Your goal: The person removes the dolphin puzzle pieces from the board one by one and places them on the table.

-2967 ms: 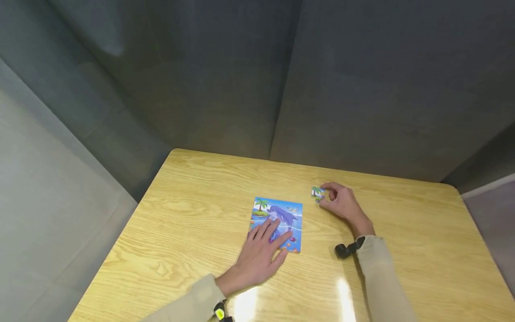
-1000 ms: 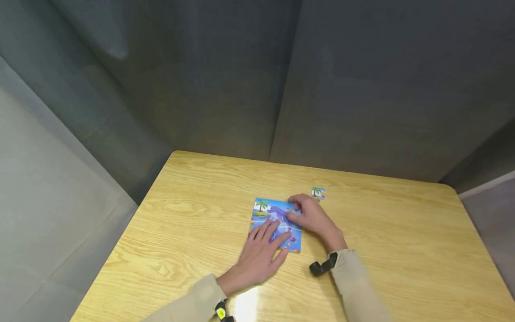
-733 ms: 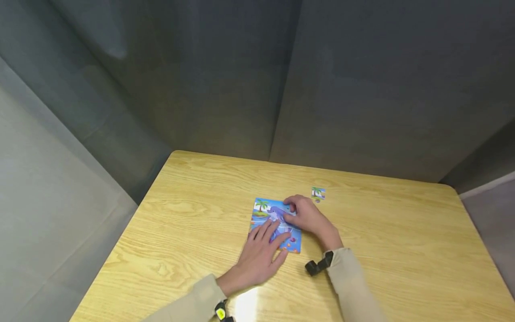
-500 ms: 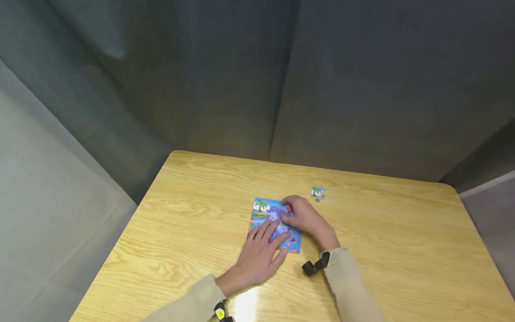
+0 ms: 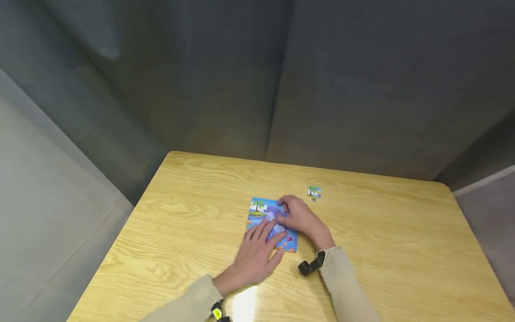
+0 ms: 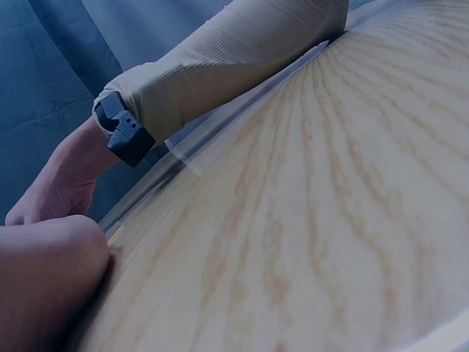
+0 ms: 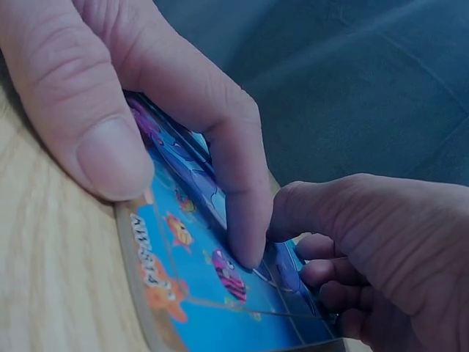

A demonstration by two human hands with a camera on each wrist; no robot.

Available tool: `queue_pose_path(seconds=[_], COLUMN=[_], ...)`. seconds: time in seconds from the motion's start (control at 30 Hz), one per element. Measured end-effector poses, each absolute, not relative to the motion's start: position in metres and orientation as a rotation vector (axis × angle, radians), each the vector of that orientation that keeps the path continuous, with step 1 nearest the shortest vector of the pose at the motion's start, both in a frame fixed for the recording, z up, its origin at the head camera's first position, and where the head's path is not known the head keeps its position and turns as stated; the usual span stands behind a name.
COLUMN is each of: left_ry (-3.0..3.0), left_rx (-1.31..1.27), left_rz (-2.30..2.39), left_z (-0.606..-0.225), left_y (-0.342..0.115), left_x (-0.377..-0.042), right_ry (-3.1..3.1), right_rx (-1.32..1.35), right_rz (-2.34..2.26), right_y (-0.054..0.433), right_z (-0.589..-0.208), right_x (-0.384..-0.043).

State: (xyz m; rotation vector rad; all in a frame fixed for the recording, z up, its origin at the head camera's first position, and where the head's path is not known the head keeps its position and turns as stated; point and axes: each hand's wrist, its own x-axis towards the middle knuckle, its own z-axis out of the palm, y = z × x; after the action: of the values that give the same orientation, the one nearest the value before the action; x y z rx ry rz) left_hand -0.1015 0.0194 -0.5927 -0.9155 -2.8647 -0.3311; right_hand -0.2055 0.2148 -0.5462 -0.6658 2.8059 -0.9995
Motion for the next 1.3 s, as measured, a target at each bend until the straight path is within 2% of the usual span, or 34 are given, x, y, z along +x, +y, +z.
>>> queue_pose_path(seconds=[0.63,1.3], left_ry=[-2.844,-2.852], left_rx=[-0.937,-0.941], left_rz=[-0.395,-0.383], left_z=[-0.5949,-0.5924], left_y=[0.0181,0.0181], left_x=[-0.1036,-0.1037], right_ry=[2.845,2.821], right_rx=[-0.587,-0.72], right_rz=[-1.024,-1.038], right_y=[0.2149,0.217], right_z=[-0.5507,-0.5494], right_x=[-0.206,-0.2077])
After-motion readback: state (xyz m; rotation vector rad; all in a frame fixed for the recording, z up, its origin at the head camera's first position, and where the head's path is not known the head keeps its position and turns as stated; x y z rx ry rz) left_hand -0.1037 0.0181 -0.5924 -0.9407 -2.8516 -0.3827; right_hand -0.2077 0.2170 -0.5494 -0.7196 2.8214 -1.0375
